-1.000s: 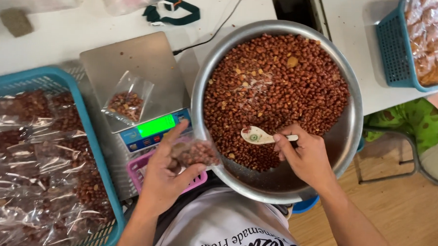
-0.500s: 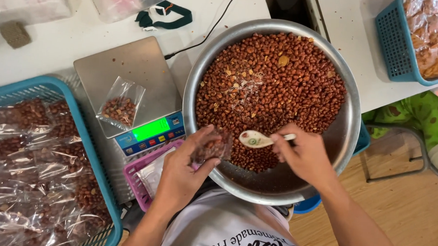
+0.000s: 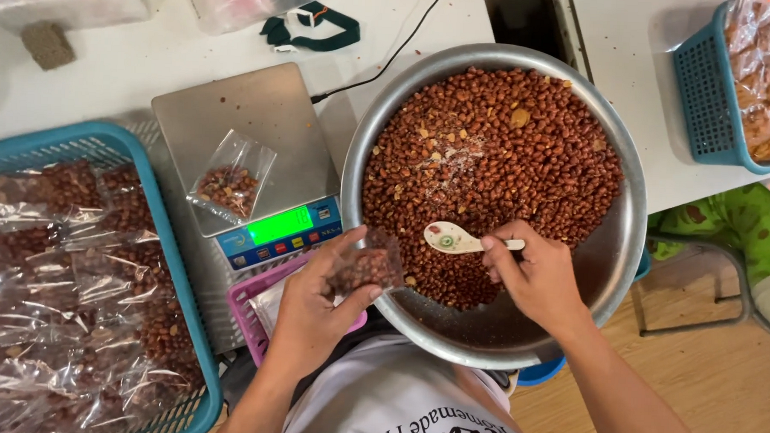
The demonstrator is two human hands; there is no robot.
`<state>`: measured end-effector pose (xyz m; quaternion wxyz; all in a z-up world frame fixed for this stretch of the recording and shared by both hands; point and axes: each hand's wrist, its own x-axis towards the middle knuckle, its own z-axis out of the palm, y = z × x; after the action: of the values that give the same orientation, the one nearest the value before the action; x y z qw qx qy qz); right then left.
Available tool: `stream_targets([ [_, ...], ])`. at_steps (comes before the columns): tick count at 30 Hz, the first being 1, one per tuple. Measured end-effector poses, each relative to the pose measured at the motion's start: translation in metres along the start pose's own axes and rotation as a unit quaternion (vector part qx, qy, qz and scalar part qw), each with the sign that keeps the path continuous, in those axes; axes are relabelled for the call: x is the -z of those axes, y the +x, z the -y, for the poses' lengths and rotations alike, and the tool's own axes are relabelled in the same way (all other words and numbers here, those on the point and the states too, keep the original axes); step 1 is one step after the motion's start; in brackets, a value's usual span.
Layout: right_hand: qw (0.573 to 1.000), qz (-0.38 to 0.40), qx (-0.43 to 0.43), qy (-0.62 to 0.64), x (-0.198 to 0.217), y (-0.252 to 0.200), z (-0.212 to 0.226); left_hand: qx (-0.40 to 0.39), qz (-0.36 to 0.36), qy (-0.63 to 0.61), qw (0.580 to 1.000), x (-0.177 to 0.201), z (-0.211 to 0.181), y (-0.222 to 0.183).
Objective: The person scoops roasted peanuts from a large metal bowl into small plastic bags using a white spoon. Each bag is placed on a digital scale to measure the weight before being moved to a blue basket. The process is repeated continuously throughout the clip.
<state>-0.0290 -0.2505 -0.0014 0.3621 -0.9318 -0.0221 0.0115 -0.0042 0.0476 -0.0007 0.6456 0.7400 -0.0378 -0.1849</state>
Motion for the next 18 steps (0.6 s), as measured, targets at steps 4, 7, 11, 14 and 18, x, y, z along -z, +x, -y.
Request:
stream_targets([
  [4,0.999,0.019,-0.038,-0.008,-0.0034,0.0024,0.0007,0.006,0.019,0.011,1.0,-0.0047,-0.002,0.0037],
  [7,0.999,0.025,-0.038,0.003,-0.0061,0.0057,0.0037,-0.002,0.024,0.014,1.0,-0.0061,-0.0048,0.0043],
  [11,0.998,-0.003,-0.067,0.013,-0.0056,0.0062,0.0063,-0.003,0.023,0.017,1.0,-0.0049,-0.0015,0.0016],
  [14,0.999,0.013,-0.033,0.014,-0.0066,0.0043,0.0022,-0.009,0.026,-0.006,1.0,-0.0046,-0.0065,0.0025],
  [18,1.0,0.001,-0.021,0.022,-0.0061,0.0045,0.0015,-0.025,0.023,-0.003,0.999,-0.0091,-0.0036,0.0023],
])
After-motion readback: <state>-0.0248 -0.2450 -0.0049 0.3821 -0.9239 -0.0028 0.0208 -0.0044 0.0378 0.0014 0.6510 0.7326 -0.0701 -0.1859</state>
